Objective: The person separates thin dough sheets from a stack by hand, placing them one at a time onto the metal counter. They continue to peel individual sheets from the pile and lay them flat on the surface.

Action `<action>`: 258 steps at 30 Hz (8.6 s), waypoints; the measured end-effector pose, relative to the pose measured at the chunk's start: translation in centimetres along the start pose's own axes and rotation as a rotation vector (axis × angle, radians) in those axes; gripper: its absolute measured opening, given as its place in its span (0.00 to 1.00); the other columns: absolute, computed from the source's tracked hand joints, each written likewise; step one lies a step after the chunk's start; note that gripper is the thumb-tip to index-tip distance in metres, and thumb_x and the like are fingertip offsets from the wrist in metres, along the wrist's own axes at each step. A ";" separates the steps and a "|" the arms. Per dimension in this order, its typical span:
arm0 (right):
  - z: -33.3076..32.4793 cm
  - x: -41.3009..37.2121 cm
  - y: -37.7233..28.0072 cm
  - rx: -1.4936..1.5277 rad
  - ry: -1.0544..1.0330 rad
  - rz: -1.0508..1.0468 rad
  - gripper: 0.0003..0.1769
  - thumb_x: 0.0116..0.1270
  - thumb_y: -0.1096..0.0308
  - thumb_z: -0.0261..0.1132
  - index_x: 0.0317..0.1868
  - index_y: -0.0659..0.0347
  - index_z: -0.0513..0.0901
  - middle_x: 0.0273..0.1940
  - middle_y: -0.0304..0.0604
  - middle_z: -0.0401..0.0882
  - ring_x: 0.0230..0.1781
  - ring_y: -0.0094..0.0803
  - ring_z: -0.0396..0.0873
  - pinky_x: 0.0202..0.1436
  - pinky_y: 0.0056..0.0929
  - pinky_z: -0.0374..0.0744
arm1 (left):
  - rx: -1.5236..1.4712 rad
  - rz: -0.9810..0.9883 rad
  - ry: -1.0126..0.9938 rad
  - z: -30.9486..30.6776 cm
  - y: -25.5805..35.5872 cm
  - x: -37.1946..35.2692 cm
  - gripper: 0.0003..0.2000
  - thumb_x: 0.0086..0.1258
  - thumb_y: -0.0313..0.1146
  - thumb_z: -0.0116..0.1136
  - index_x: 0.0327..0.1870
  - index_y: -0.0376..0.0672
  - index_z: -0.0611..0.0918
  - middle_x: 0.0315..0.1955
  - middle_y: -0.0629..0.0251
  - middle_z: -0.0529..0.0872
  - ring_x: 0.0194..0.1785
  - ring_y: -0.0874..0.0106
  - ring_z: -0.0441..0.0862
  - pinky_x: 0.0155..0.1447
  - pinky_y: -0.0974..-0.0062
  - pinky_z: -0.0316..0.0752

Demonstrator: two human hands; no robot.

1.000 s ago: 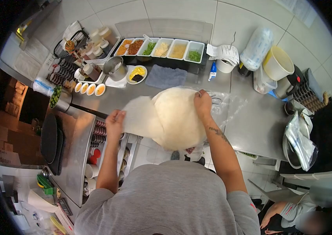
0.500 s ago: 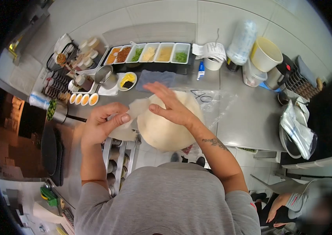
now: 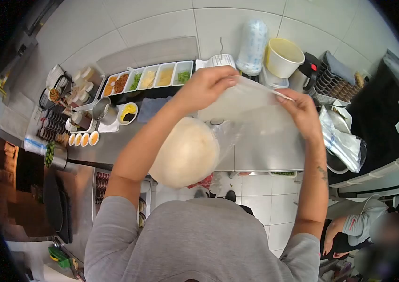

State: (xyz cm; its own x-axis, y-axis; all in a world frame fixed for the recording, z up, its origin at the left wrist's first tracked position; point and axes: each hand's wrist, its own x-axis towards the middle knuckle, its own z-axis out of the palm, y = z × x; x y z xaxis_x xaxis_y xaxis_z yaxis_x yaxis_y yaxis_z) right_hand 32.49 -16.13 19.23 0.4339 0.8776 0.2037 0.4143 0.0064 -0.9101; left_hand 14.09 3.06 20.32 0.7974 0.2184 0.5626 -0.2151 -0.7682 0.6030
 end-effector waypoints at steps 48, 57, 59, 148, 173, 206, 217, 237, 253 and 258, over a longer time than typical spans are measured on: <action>15.8 -6.0 15.0 0.102 -0.420 0.246 0.17 0.64 0.66 0.63 0.50 0.67 0.77 0.30 0.38 0.79 0.27 0.23 0.76 0.33 0.22 0.75 | 0.387 -0.646 0.023 7.5 -1.1 -22.3 0.15 0.59 0.35 0.63 0.42 0.38 0.75 0.40 0.53 0.73 0.45 0.54 0.75 0.49 0.62 0.72; 19.1 -6.6 13.0 0.042 -0.208 0.456 0.16 0.57 0.64 0.68 0.40 0.68 0.79 0.28 0.42 0.81 0.26 0.28 0.78 0.31 0.27 0.76 | 0.506 -0.890 0.195 -2.1 -6.2 -26.6 0.15 0.61 0.32 0.57 0.47 0.35 0.76 0.43 0.48 0.75 0.49 0.50 0.75 0.53 0.59 0.71; 20.3 -7.0 16.3 -0.081 -0.151 0.350 0.14 0.58 0.64 0.68 0.37 0.68 0.80 0.27 0.41 0.81 0.24 0.24 0.76 0.28 0.25 0.75 | 0.505 -0.766 0.159 -2.3 -8.7 -28.6 0.18 0.61 0.34 0.57 0.51 0.35 0.74 0.43 0.46 0.75 0.49 0.49 0.75 0.53 0.59 0.72; 24.9 -3.6 6.7 1.163 -0.239 0.455 0.34 0.64 0.76 0.49 0.72 0.59 0.55 0.66 0.46 0.64 0.62 0.38 0.69 0.63 0.34 0.72 | 0.470 -0.625 0.203 -0.9 -14.1 -22.8 0.19 0.57 0.34 0.66 0.49 0.37 0.79 0.36 0.64 0.80 0.43 0.73 0.76 0.49 0.75 0.72; 22.3 -4.5 10.0 0.943 -0.317 0.611 0.20 0.65 0.80 0.55 0.58 0.72 0.69 0.48 0.49 0.79 0.44 0.35 0.81 0.47 0.32 0.83 | 0.178 -0.568 0.308 1.2 -5.4 -24.5 0.09 0.60 0.26 0.59 0.39 0.36 0.74 0.35 0.53 0.77 0.33 0.56 0.78 0.40 0.63 0.74; 24.9 -7.6 9.7 1.006 -0.168 0.507 0.31 0.65 0.79 0.59 0.67 0.69 0.59 0.45 0.48 0.77 0.45 0.36 0.80 0.49 0.31 0.80 | -0.223 -0.692 0.103 4.4 -5.0 -24.5 0.06 0.63 0.29 0.59 0.34 0.38 0.76 0.25 0.69 0.78 0.29 0.79 0.75 0.34 0.78 0.71; 26.9 -6.1 7.7 1.060 -0.180 0.300 0.32 0.74 0.55 0.51 0.71 0.60 0.55 0.64 0.46 0.64 0.61 0.37 0.69 0.61 0.34 0.71 | -0.804 -0.729 0.460 0.6 -2.5 -20.7 0.05 0.71 0.29 0.52 0.36 0.39 0.76 0.25 0.70 0.79 0.28 0.82 0.76 0.32 0.83 0.73; 26.3 -6.4 9.7 0.831 -0.114 0.571 0.14 0.69 0.73 0.56 0.53 0.68 0.77 0.41 0.40 0.81 0.35 0.23 0.78 0.39 0.22 0.78 | -0.539 -1.023 0.268 3.7 -7.4 -22.8 0.06 0.67 0.32 0.57 0.35 0.38 0.76 0.27 0.68 0.80 0.28 0.79 0.78 0.28 0.81 0.73; 26.4 -5.2 8.8 0.543 -0.087 0.345 0.09 0.65 0.75 0.60 0.44 0.70 0.79 0.29 0.38 0.80 0.26 0.21 0.77 0.33 0.19 0.77 | -0.370 -0.907 0.270 4.2 -7.2 -21.4 0.07 0.65 0.30 0.56 0.29 0.36 0.77 0.19 0.67 0.79 0.22 0.79 0.77 0.25 0.81 0.71; 26.4 -4.9 8.8 0.463 -0.098 0.313 0.08 0.64 0.76 0.60 0.43 0.71 0.78 0.31 0.40 0.80 0.28 0.23 0.77 0.34 0.21 0.77 | -0.245 -0.839 0.250 4.4 -8.0 -21.4 0.08 0.67 0.31 0.54 0.29 0.36 0.77 0.19 0.67 0.78 0.22 0.79 0.77 0.25 0.80 0.70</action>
State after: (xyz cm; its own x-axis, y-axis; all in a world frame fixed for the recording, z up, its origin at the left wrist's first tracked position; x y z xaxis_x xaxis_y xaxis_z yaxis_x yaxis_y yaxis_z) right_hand 12.86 -7.69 0.67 0.3938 0.9119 -0.1156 -0.1259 -0.0710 -0.9895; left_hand 1.19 1.84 0.99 0.6069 0.7943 -0.0269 0.2446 -0.1544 0.9572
